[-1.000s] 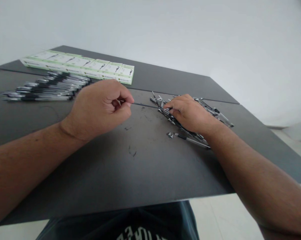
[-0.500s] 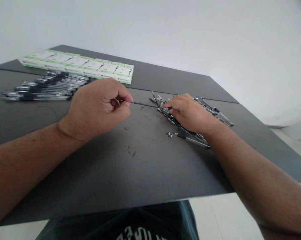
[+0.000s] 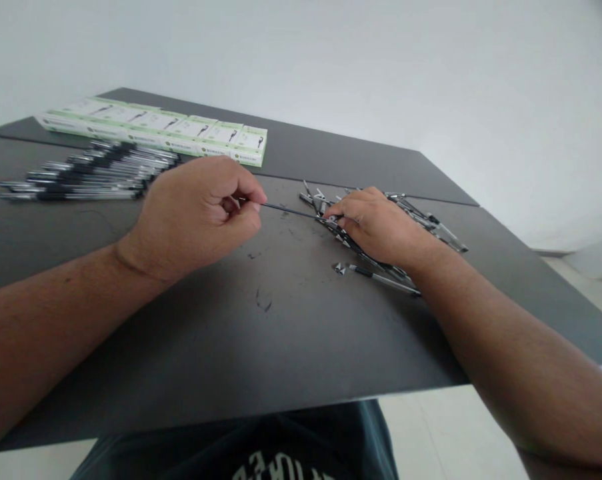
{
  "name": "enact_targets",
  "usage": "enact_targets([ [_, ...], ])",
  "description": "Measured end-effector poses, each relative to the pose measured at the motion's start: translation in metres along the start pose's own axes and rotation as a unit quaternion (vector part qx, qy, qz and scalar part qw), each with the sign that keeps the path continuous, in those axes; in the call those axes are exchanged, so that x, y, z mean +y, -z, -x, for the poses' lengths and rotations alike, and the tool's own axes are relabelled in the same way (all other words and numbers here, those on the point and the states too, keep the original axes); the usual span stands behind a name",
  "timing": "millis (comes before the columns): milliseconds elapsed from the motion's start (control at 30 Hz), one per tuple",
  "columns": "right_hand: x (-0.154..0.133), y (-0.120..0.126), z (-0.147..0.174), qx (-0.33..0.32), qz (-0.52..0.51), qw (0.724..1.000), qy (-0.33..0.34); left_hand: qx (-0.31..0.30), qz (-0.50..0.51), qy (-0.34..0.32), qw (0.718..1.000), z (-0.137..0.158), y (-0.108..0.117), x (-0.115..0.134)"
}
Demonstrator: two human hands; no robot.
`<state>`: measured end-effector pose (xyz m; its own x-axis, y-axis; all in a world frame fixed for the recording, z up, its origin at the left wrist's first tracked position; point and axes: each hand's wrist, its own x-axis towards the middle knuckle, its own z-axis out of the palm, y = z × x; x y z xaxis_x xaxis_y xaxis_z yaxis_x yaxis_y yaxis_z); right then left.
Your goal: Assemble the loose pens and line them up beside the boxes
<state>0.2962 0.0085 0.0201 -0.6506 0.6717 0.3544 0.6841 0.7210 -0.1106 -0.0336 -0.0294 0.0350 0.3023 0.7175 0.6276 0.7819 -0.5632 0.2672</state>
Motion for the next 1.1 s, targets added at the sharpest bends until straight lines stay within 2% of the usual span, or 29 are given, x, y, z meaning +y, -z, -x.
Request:
enact_targets([
  [400, 0.000, -0.003, 0.003, 0.010, 0.005, 1.000, -0.005, 0.000, -0.011, -0.013, 1.000, -0.001, 0.001, 0.000],
  [700, -0.001, -0.002, 0.001, -0.008, 0.007, 1.000, -0.012, 0.010, -0.013, -0.027, 1.000, -0.001, -0.001, -0.001],
  [933, -0.008, 0.000, 0.000, -0.021, 0.031, 0.999, -0.020, -0.029, -0.015, -0.010, 0.999, -0.002, -0.004, -0.002],
  [1100, -0.025, 0.003, -0.002, -0.005, -0.007, 0.998, -0.057, -0.069, 0.007, -0.036, 0.997, -0.002, -0.015, -0.006],
])
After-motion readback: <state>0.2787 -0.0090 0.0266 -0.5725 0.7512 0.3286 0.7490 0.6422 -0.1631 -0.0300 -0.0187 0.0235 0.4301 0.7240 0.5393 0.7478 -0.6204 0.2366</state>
